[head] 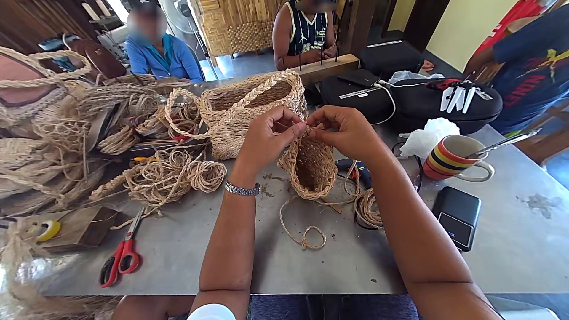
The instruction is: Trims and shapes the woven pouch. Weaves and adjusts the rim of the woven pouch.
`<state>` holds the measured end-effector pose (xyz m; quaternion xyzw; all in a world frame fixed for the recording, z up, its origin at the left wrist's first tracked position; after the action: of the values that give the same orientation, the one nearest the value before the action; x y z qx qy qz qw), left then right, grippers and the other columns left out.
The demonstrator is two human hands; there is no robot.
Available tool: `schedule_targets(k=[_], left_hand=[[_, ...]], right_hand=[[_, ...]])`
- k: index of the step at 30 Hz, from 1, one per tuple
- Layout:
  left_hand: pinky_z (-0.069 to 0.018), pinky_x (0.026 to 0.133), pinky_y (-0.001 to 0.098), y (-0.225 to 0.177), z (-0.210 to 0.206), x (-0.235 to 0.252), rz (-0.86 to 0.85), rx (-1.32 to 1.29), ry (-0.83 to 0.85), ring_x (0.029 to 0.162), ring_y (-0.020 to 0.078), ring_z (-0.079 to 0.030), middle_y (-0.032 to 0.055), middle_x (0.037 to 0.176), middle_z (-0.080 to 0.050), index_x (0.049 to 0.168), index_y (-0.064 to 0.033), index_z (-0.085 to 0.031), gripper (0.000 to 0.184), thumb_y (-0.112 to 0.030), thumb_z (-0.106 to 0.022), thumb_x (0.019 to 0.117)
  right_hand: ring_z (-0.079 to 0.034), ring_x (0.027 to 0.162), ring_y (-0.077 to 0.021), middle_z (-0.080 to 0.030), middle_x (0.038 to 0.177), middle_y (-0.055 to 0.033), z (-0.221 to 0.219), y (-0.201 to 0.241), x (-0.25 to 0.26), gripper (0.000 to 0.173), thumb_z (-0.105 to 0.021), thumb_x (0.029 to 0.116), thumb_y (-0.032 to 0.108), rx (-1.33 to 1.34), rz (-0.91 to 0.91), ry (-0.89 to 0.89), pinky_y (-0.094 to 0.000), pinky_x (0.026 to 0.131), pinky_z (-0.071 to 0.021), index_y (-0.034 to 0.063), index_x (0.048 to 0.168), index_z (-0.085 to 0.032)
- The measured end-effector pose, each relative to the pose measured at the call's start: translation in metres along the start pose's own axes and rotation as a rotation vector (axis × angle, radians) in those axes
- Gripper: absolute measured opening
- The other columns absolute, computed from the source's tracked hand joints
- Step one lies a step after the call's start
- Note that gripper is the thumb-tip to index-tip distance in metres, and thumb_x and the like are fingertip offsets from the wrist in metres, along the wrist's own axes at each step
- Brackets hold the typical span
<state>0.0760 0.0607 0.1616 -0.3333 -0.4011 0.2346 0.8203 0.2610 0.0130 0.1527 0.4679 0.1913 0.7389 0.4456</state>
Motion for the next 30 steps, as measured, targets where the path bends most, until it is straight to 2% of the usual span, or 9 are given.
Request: schedule_targets(k=[6,13,18,22,24,25,27,28,30], left_hand=[[-0.0595,0.077,0.0297,0.001,0.001,0.001,0.003,0.011,-0.007,0.084,0.0113,-0.068,0.002,0.096,-0.07,0.111,-0.0104,-0.071,0.015,-0.016,-0.064,0.0998],[-0.0589,0.08,0.0291,-0.001,0.002,-0.002,0.024,0.085,0.052,0.09,0.0104,-0.069,-0.0001,0.104,-0.073,0.116,-0.0127,-0.071,0.022,-0.021,-0.07,0.096],[-0.0594,0.075,0.0284,0.003,0.004,-0.002,0.071,0.085,0.0,0.083,0.0095,-0.069,-0.0001,0.103,-0.072,0.11,-0.0129,-0.072,0.013,-0.016,-0.065,0.0994],[-0.0576,0.076,0.0282,0.004,0.001,0.0,0.05,0.124,-0.015,0.084,0.0089,-0.068,-0.0002,0.101,-0.071,0.11,-0.0127,-0.071,0.014,-0.018,-0.063,0.1002],[-0.057,0.074,0.028,0.005,0.0,0.001,0.054,0.129,-0.029,0.082,0.0086,-0.067,0.0002,0.099,-0.071,0.11,-0.0123,-0.071,0.014,-0.019,-0.063,0.1005],[-0.0575,0.074,0.0286,0.006,0.0,0.001,0.06,0.138,-0.034,0.081,0.0087,-0.068,0.0002,0.099,-0.072,0.11,-0.0123,-0.071,0.015,-0.02,-0.062,0.1008],[-0.0566,0.073,0.0292,0.008,0.001,0.001,0.075,0.16,-0.049,0.08,0.009,-0.067,0.0004,0.1,-0.071,0.11,-0.0125,-0.072,0.016,-0.021,-0.061,0.1013],[-0.0573,0.074,0.0295,0.008,0.002,0.001,0.079,0.171,-0.052,0.082,0.0091,-0.068,0.0006,0.101,-0.072,0.11,-0.0126,-0.072,0.016,-0.021,-0.061,0.1014],[-0.0583,0.076,0.0299,0.006,0.001,0.0,0.067,0.176,-0.055,0.083,0.0094,-0.069,0.0011,0.103,-0.072,0.11,-0.012,-0.072,0.016,-0.02,-0.061,0.1016]], right_hand=[[-0.07,0.095,-0.0128,-0.072,0.108,-0.0051,-0.002,0.002,0.0,0.024,-0.072,0.0946,0.01,0.023,-0.012,0.011,-0.0302,0.085,-0.0604,0.0076,0.118,-0.067],[-0.07,0.094,-0.0137,-0.071,0.109,-0.0056,-0.001,0.002,-0.001,0.024,-0.071,0.0959,0.011,-0.015,-0.034,0.006,-0.031,0.083,-0.0607,0.0096,0.12,-0.068],[-0.07,0.091,-0.0125,-0.071,0.109,-0.0047,-0.003,0.007,-0.002,0.027,-0.069,0.0977,0.015,-0.066,-0.01,0.023,-0.0299,0.08,-0.0608,0.0144,0.124,-0.07],[-0.069,0.093,-0.0128,-0.071,0.109,-0.0053,-0.004,0.01,-0.002,0.027,-0.073,0.0956,0.018,-0.151,0.022,-0.041,-0.029,0.08,-0.0593,0.0118,0.122,-0.071],[-0.066,0.102,-0.0198,-0.063,0.118,-0.011,-0.005,0.015,-0.002,0.03,-0.076,0.092,0.014,-0.239,0.029,-0.06,-0.0346,0.084,-0.0602,0.0071,0.12,-0.065],[-0.063,0.107,-0.0226,-0.059,0.119,-0.0119,-0.007,0.019,-0.003,0.027,-0.077,0.0901,0.015,-0.299,0.024,-0.067,-0.0373,0.086,-0.059,0.0072,0.113,-0.064],[-0.055,0.12,-0.028,-0.06,0.127,-0.0108,-0.012,0.026,-0.005,0.019,-0.078,0.0892,0.026,-0.439,-0.024,-0.089,-0.0446,0.096,-0.0514,0.0099,0.095,-0.071],[-0.052,0.127,-0.0302,-0.06,0.134,-0.0101,-0.015,0.028,-0.006,0.025,-0.076,0.0911,0.036,-0.509,-0.063,-0.078,-0.0473,0.101,-0.0488,0.0109,0.091,-0.076],[-0.044,0.141,-0.034,-0.054,0.15,-0.0107,-0.022,0.024,-0.007,0.036,-0.068,0.0961,0.047,-0.6,-0.147,-0.017,-0.052,0.11,-0.0431,0.0139,0.097,-0.081]])
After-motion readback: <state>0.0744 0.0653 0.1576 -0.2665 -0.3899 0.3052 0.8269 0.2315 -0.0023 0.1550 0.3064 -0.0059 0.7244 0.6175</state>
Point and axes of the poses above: each hand's wrist, its own x-axis towards the middle knuckle, its own z-axis out of the back of the hand, y = z × x, the point moved 5 cm from there along x, towards the middle knuckle
